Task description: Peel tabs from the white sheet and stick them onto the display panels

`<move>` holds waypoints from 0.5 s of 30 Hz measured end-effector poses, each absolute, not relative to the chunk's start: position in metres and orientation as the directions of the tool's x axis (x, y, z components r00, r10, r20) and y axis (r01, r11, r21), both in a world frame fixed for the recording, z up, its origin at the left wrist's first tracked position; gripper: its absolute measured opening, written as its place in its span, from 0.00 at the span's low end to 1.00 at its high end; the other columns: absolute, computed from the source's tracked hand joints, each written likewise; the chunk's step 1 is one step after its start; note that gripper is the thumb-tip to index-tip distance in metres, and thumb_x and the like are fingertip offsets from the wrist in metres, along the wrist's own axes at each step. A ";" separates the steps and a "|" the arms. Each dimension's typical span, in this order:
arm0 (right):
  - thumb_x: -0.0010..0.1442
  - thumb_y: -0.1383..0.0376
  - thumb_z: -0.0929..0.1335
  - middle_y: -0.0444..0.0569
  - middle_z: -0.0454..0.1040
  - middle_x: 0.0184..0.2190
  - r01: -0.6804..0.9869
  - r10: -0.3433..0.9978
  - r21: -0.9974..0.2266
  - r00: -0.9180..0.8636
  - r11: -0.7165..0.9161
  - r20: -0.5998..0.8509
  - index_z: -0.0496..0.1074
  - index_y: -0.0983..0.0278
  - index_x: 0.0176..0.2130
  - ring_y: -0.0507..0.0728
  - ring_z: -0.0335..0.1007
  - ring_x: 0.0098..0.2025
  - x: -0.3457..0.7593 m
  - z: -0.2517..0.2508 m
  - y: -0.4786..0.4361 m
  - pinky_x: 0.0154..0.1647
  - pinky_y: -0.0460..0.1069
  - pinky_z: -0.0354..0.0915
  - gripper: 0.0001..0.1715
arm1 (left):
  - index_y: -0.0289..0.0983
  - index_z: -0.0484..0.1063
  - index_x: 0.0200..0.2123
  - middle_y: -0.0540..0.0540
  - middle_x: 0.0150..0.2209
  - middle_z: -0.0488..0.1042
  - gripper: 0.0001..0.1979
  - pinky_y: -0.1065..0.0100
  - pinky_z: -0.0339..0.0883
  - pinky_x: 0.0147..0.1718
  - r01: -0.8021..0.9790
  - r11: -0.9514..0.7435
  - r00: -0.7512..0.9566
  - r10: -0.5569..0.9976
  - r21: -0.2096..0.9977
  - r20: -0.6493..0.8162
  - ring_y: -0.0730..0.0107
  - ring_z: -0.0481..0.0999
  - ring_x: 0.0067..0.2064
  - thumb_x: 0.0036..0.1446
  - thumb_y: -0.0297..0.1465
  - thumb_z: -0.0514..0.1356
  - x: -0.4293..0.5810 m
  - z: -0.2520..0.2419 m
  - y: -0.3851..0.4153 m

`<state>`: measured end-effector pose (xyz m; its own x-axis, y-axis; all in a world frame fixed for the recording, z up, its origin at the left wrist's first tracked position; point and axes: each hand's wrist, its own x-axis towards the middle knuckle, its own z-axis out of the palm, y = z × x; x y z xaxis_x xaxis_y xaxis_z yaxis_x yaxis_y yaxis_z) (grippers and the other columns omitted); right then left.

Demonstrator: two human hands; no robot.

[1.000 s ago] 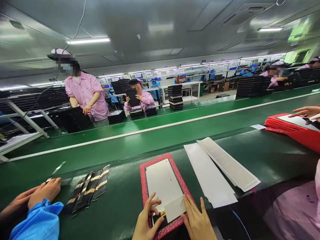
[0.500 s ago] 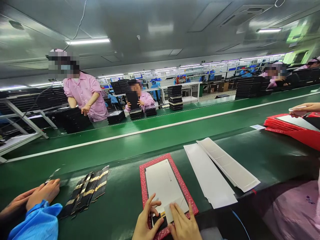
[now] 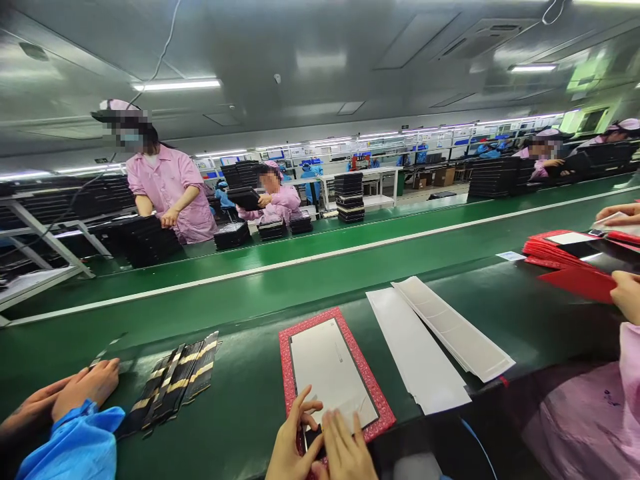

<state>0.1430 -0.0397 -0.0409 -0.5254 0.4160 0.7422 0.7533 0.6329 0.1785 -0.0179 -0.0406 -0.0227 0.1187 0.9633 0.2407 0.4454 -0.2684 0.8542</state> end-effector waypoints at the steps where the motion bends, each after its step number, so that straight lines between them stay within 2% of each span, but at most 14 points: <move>1: 0.60 0.54 0.58 0.51 0.73 0.43 0.739 0.396 0.171 -0.523 0.652 0.754 0.69 0.69 0.45 0.56 0.68 0.46 0.139 -0.042 -0.040 0.60 0.53 0.45 0.25 | 0.40 0.49 0.58 0.45 0.41 0.72 0.32 0.61 0.65 0.45 0.442 -0.270 0.120 0.963 0.855 0.242 0.68 0.72 0.39 0.50 0.27 0.55 -0.018 -0.023 -0.040; 3: 0.61 0.56 0.58 0.50 0.73 0.44 0.721 0.411 0.154 -0.542 0.676 0.733 0.68 0.69 0.47 0.54 0.67 0.47 0.141 -0.042 -0.040 0.60 0.51 0.46 0.23 | 0.39 0.49 0.58 0.45 0.40 0.72 0.31 0.61 0.65 0.45 0.444 -0.281 0.127 0.960 0.851 0.251 0.68 0.73 0.39 0.51 0.28 0.56 -0.018 -0.024 -0.040; 5: 0.62 0.60 0.58 0.49 0.70 0.47 0.727 0.482 0.134 -0.570 0.674 0.666 0.64 0.68 0.51 0.52 0.66 0.49 0.156 -0.039 -0.038 0.60 0.51 0.46 0.22 | 0.39 0.49 0.58 0.45 0.40 0.73 0.32 0.62 0.66 0.44 0.454 -0.293 0.125 0.956 0.842 0.265 0.68 0.73 0.38 0.50 0.29 0.57 -0.019 -0.024 -0.040; 10: 0.62 0.60 0.58 0.50 0.62 0.54 0.865 0.697 0.078 -0.451 0.496 0.558 0.56 0.66 0.57 0.56 0.63 0.52 0.201 -0.036 -0.033 0.60 0.58 0.45 0.26 | 0.39 0.50 0.57 0.45 0.37 0.74 0.32 0.63 0.65 0.45 0.469 -0.286 0.106 0.957 0.836 0.268 0.66 0.73 0.41 0.50 0.31 0.59 -0.018 -0.023 -0.041; 12: 0.62 0.59 0.58 0.50 0.60 0.55 0.882 0.710 0.089 -0.428 0.462 0.559 0.56 0.66 0.57 0.57 0.62 0.53 0.205 -0.037 -0.034 0.60 0.59 0.42 0.26 | 0.38 0.50 0.57 0.45 0.37 0.74 0.32 0.63 0.65 0.45 0.469 -0.279 0.106 0.960 0.838 0.260 0.66 0.73 0.41 0.50 0.31 0.58 -0.017 -0.023 -0.041; 15: 0.61 0.59 0.59 0.49 0.62 0.54 0.851 0.641 0.161 -0.489 0.500 0.592 0.62 0.64 0.53 0.58 0.62 0.53 0.200 -0.036 -0.038 0.61 0.61 0.33 0.23 | 0.39 0.50 0.57 0.46 0.38 0.73 0.32 0.63 0.65 0.44 0.459 -0.280 0.099 0.959 0.843 0.265 0.68 0.73 0.38 0.50 0.31 0.59 -0.017 -0.026 -0.040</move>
